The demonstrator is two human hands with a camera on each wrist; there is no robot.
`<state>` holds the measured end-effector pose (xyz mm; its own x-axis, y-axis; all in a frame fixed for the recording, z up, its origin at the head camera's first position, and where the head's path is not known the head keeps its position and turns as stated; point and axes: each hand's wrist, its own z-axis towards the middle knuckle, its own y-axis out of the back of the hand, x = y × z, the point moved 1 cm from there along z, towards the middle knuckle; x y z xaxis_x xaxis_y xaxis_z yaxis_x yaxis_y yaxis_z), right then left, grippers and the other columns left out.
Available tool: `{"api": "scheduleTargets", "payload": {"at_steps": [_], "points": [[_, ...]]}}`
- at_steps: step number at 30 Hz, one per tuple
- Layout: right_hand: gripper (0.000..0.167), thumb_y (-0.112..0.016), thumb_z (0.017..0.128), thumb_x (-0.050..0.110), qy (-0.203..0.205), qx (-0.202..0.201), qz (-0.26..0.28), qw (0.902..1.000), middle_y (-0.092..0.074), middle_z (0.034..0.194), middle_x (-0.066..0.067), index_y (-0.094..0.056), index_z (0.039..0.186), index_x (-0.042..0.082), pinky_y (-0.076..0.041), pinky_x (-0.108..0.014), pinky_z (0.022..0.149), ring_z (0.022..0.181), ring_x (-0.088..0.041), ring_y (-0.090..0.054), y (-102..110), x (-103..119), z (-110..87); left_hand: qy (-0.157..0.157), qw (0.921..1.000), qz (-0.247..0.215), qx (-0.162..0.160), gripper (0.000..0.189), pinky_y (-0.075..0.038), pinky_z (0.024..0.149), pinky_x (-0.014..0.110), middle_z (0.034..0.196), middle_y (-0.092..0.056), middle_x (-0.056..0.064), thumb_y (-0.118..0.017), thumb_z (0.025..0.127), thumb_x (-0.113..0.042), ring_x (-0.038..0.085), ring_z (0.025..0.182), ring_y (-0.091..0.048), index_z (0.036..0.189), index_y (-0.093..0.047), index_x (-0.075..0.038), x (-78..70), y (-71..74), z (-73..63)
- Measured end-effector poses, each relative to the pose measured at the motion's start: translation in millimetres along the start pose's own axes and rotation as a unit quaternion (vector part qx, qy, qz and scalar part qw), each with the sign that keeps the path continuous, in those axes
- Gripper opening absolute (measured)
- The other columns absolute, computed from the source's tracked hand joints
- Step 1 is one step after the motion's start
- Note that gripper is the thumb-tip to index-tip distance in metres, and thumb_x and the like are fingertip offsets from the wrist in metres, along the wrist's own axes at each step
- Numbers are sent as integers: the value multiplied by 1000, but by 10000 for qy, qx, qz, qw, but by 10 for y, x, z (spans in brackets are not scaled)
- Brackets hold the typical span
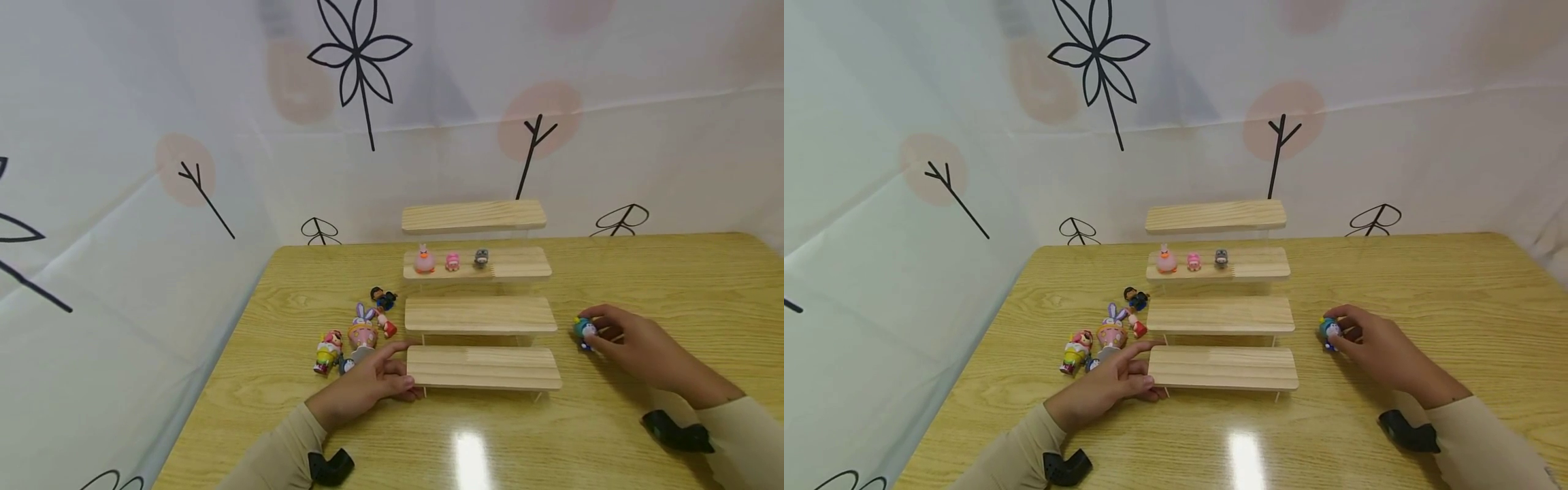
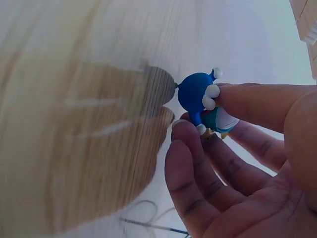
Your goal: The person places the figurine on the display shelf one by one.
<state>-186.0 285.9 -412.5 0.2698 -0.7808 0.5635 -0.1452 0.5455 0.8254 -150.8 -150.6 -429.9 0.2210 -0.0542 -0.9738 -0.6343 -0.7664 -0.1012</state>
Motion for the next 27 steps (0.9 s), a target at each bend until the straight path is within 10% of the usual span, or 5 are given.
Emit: {"api": "scheduleTargets", "payload": {"at_steps": [27], "points": [[32, -72, 93, 11, 639, -1361, 212, 9884, -69, 99, -7, -63, 123, 6, -50, -11, 64, 84, 15, -53, 56, 241, -58, -20, 10000, -24, 9, 69, -56, 99, 39, 107, -61, 7, -60, 102, -15, 23, 109, -69, 159, -22, -12, 6, -4, -7]]}}
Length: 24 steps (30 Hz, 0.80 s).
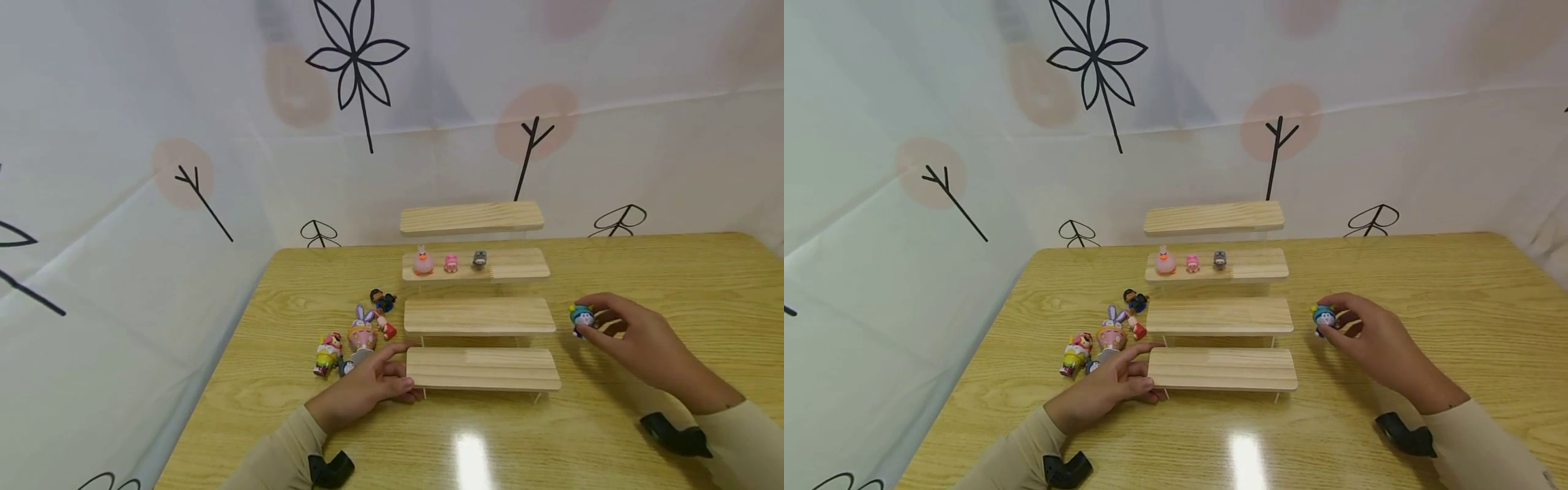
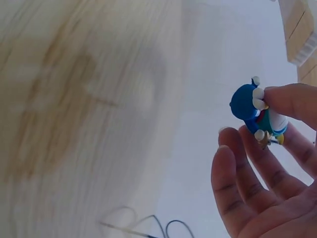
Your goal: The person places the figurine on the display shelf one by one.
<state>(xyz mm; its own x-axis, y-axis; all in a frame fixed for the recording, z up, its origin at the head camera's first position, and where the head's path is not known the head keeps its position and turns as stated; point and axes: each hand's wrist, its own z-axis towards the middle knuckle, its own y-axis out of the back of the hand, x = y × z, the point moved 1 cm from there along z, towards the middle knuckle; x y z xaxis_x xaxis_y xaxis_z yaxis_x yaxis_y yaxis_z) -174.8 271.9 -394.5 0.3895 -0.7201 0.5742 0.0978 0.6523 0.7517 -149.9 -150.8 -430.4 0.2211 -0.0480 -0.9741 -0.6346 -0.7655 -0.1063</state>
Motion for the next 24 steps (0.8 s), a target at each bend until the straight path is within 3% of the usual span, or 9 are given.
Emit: {"api": "scheduleTargets", "payload": {"at_steps": [16, 24], "points": [[41, -79, 84, 1, 691, -606, -152, 9957, -68, 96, -6, -65, 121, 5, -47, -5, 67, 84, 15, -53, 66, 252, 87, 10, 10000, -52, -39, 68, -56, 99, 39, 108, -63, 9, -61, 101, -17, 24, 109, -69, 158, -24, -17, 14, 15, 20], [44, -79, 82, 0, 689, -775, -57, 9946, -67, 96, -2, -65, 123, 8, -45, -2, 69, 82, 14, -55, 113, 407, 115, -34, 10000, -16, 41, 68, -56, 99, 39, 108, -62, 8, -60, 102, -15, 22, 109, -69, 158, -23, -15, 22, 17, 14]]}}
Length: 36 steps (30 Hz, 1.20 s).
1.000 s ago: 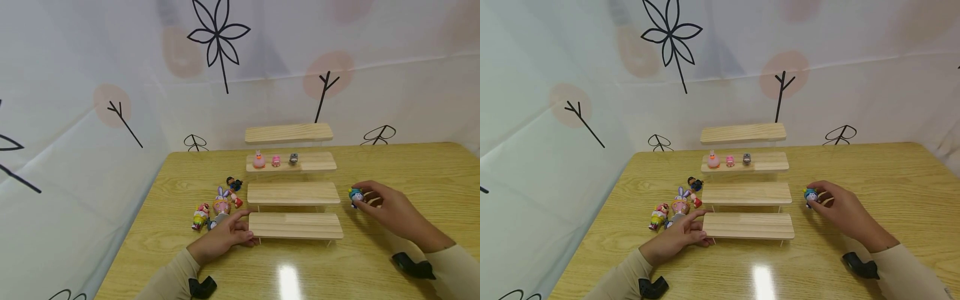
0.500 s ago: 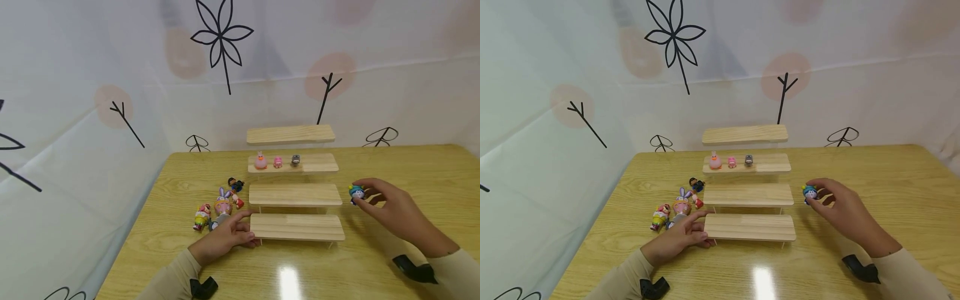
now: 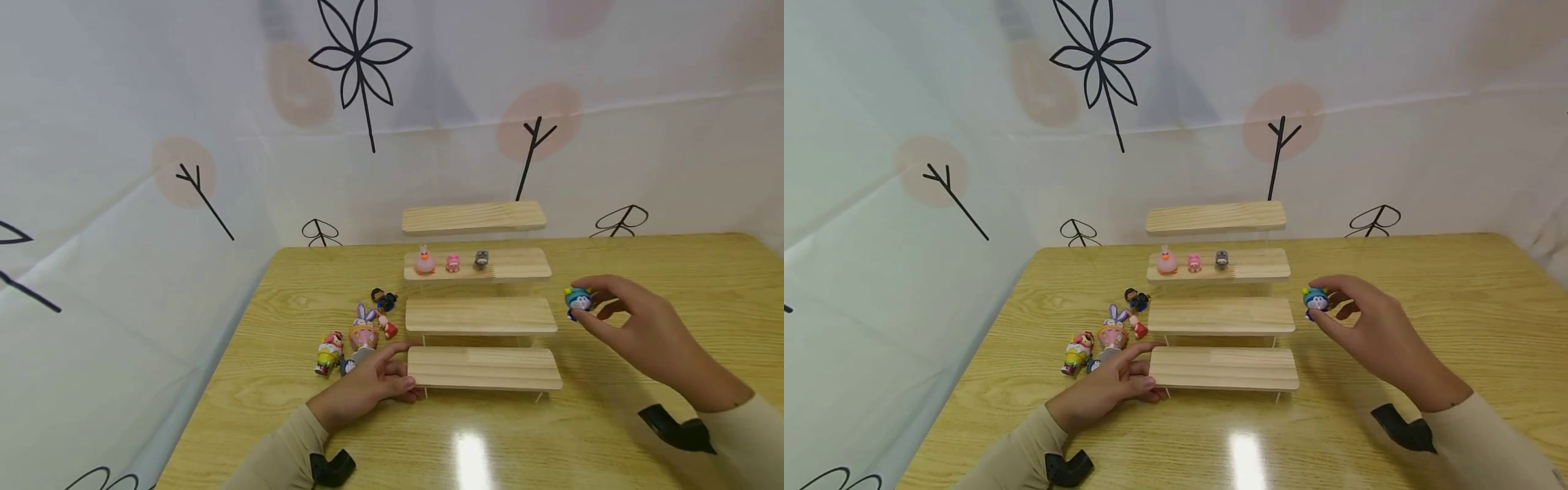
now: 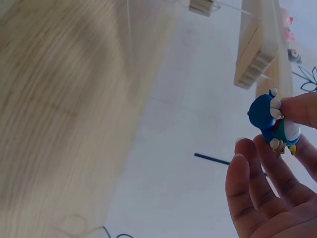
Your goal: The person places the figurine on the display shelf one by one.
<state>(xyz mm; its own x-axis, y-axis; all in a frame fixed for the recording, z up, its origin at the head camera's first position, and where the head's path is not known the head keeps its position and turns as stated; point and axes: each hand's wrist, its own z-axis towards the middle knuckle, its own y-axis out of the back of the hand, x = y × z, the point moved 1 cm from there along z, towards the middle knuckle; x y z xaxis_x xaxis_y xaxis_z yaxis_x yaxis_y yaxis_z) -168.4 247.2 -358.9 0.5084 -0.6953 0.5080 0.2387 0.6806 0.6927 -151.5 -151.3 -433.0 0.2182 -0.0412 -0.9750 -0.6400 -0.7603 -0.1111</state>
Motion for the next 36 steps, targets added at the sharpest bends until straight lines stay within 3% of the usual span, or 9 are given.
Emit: {"api": "scheduleTargets", "payload": {"at_steps": [8, 23, 36], "points": [[44, -78, 83, -1, 73, -114, 90, 9999, -65, 95, 1, -65, 124, 9, -46, -2, 69, 82, 13, -55, 33, 150, 99, -114, 9999, 2, 39, 68, -56, 99, 38, 109, -62, 9, -59, 102, -16, 19, 107, -69, 158, -22, -11, -7, -10, -8], [46, -78, 81, -5, 647, -221, 181, 9975, -66, 100, -2, -65, 124, 5, -47, -2, 73, 86, 11, -55, 5, 376, 359, 17, 9999, -11, -133, 67, -57, 98, 38, 109, -63, 9, -62, 101, -18, 21, 106, -69, 158, -26, -17, -1, -10, -16], [42, -77, 82, -3, 642, -273, 70, 9975, -68, 98, -3, -64, 122, 4, -42, 0, 79, 91, 11, -51, -63, 471, 528, -36, 9999, -71, -90, 64, -57, 98, 39, 107, -64, 10, -60, 101, -16, 23, 107, -70, 157, -29, -17, -7, -24, 6]]}}
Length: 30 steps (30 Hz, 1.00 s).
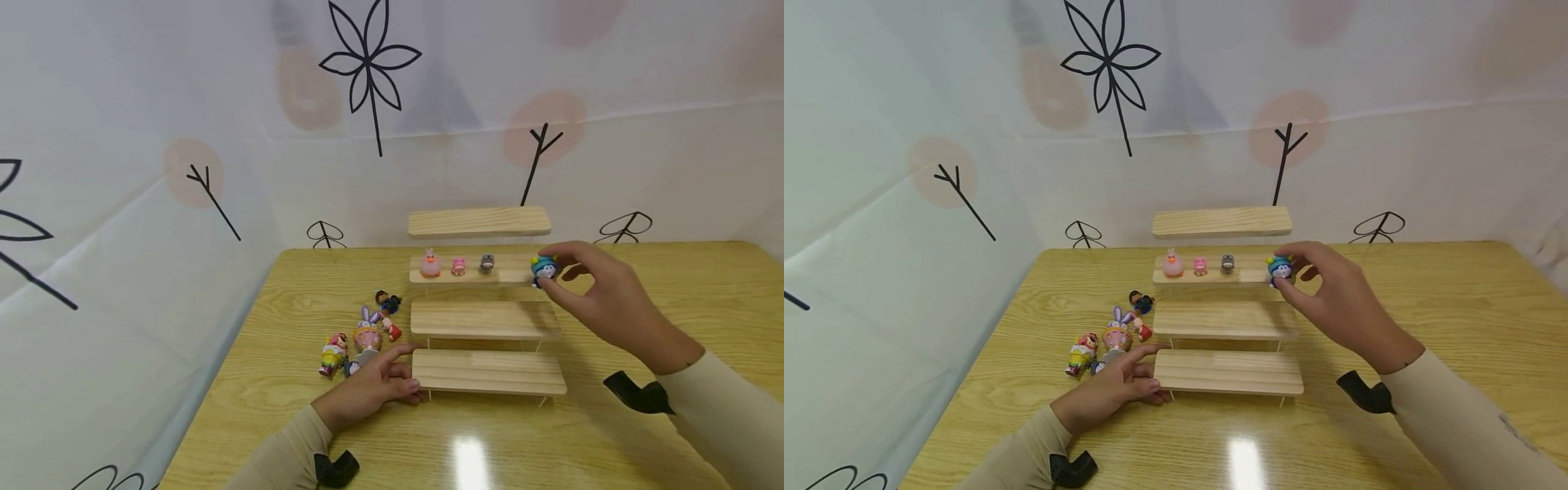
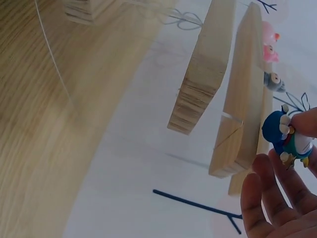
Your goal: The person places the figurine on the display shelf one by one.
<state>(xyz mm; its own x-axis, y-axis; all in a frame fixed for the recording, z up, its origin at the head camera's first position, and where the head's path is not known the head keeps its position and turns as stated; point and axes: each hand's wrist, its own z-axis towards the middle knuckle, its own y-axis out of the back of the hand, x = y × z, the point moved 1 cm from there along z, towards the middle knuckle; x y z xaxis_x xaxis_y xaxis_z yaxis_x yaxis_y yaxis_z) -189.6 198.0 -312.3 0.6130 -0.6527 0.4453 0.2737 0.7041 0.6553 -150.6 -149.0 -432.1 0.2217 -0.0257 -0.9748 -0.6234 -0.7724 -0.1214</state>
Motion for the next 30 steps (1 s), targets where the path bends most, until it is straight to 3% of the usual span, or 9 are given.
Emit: {"api": "scheduleTargets", "payload": {"at_steps": [12, 19, 30], "points": [[39, -77, 84, -2, 28, 107, -191, 9998, -67, 97, -5, -63, 120, 3, -40, -1, 77, 83, -1, -54, -83, 42, 123, 18, 10000, -7, 82, 67, -56, 99, 39, 108, -63, 8, -60, 101, -17, 24, 110, -69, 158, -24, -17, 8, 17, -7], [39, -78, 84, -1, 12, 107, -32, 9999, -67, 97, -8, -63, 120, 3, -45, -4, 70, 80, 4, -54, -153, 18, 194, -67, 9999, -21, 103, 67, -56, 99, 39, 109, -62, 8, -60, 102, -16, 22, 108, -70, 158, -23, -13, 18, 17, -11], [37, -75, 87, -1, -135, 24, 137, 9998, -66, 98, -11, -61, 121, 1, -43, -6, 65, 79, 5, -50, -224, -45, 222, 79, 9998, 159, -64, 66, -56, 98, 37, 108, -64, 11, -61, 101, -18, 26, 107, -70, 157, -27, -17, -18, -1, -5]]}}
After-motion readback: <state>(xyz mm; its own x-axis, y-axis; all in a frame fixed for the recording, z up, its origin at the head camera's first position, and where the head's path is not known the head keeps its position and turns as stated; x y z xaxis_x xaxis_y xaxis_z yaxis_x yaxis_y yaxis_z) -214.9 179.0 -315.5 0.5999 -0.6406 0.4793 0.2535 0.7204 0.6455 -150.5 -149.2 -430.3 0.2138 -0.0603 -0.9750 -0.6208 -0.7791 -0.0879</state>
